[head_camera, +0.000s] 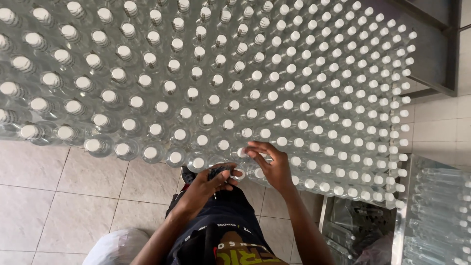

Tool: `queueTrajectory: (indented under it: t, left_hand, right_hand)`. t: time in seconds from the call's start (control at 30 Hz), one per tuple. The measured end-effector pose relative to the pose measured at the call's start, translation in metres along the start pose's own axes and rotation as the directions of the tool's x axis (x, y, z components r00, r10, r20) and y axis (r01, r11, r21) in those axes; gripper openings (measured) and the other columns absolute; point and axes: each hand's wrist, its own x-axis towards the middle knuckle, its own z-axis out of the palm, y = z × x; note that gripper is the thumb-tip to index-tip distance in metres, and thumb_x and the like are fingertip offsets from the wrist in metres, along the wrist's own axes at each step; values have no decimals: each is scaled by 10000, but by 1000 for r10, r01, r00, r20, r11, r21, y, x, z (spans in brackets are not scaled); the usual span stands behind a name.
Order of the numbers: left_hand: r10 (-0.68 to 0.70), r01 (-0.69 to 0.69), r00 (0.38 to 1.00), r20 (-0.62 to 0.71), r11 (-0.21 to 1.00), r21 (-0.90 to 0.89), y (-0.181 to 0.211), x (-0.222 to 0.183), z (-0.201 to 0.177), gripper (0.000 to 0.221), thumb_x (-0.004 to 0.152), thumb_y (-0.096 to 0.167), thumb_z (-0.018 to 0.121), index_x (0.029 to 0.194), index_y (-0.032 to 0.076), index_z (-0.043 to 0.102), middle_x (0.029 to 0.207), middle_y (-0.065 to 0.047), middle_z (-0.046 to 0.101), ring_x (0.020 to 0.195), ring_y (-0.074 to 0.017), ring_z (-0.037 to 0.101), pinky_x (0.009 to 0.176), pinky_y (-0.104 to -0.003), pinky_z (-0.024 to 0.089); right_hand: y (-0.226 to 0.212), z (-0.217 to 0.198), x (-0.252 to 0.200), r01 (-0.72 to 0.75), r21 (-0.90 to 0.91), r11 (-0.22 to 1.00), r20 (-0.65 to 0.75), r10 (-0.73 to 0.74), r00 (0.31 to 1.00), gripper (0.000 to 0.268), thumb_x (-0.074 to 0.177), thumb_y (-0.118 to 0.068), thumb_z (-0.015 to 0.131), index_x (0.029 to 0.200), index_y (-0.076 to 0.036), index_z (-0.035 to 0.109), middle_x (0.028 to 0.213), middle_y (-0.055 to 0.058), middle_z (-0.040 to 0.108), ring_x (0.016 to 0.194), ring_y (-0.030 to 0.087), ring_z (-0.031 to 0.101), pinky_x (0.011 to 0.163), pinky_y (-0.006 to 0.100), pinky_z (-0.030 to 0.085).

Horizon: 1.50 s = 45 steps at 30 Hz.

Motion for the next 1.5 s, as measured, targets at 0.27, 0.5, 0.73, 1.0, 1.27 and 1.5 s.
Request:
queueTrajectory:
  t: [0.27,0.5,0.73,1.0,1.27,1.5]
  left_hand:
    - [77,-78,991,-105,997,-9,13,-17,-13,497,1079,185,631,1496,-85,638,1213,-286,811,1019,-339,822,921,-442,675]
    - [68,-68,994,-85,998,-3,4,-18,-17,510,1084,211,621,1512,-67,630,1235,-269,807,1050,-337,816,954,-453,663]
    - [64,-64,998,4,998,13,-4,-9,-15,515,1111,224,598,1539,-64,589,1289,-283,780,1102,-338,798,968,-460,651]
    - [-20,22,999,27,997,-81,-1,-10,0,545,1125,291,555,1524,-77,606,1311,-289,771,1160,-355,781,1030,-484,638]
    - [-145,131,978,149,986,100,0,-13,2,445,1122,279,560,1383,-55,693,1225,-197,782,1099,-272,751,963,-401,634]
    - [-270,254,953,135,959,128,3,-16,5,484,1068,276,590,1442,-14,695,1259,-157,795,1089,-218,745,927,-324,597]
  right_hand:
    - [26,14,3,176,-289,941,37,-172,984,249,1072,-83,701,1292,-120,812,1145,82,850,1078,287,804,997,449,615]
    - [15,7,-1,305,-340,890,171,-260,950,188,1013,-179,797,1179,-94,770,1245,78,783,1216,304,750,1087,470,585]
    - [42,17,-1,414,-499,761,226,-347,910,397,1035,-206,772,1398,-108,645,1254,94,732,1186,289,742,1092,465,585]
    - [-18,4,-21,319,-268,909,107,-301,948,332,960,-227,844,1278,-159,778,1230,13,794,1183,251,766,1083,443,582]
    - [-29,15,-43,81,-4,997,97,-80,992,332,890,-160,897,1206,-106,811,982,55,853,943,199,846,922,360,654]
    - [-17,2,-54,-113,44,993,98,108,989,182,978,-198,790,1127,-98,817,1131,51,858,1085,183,811,953,311,636]
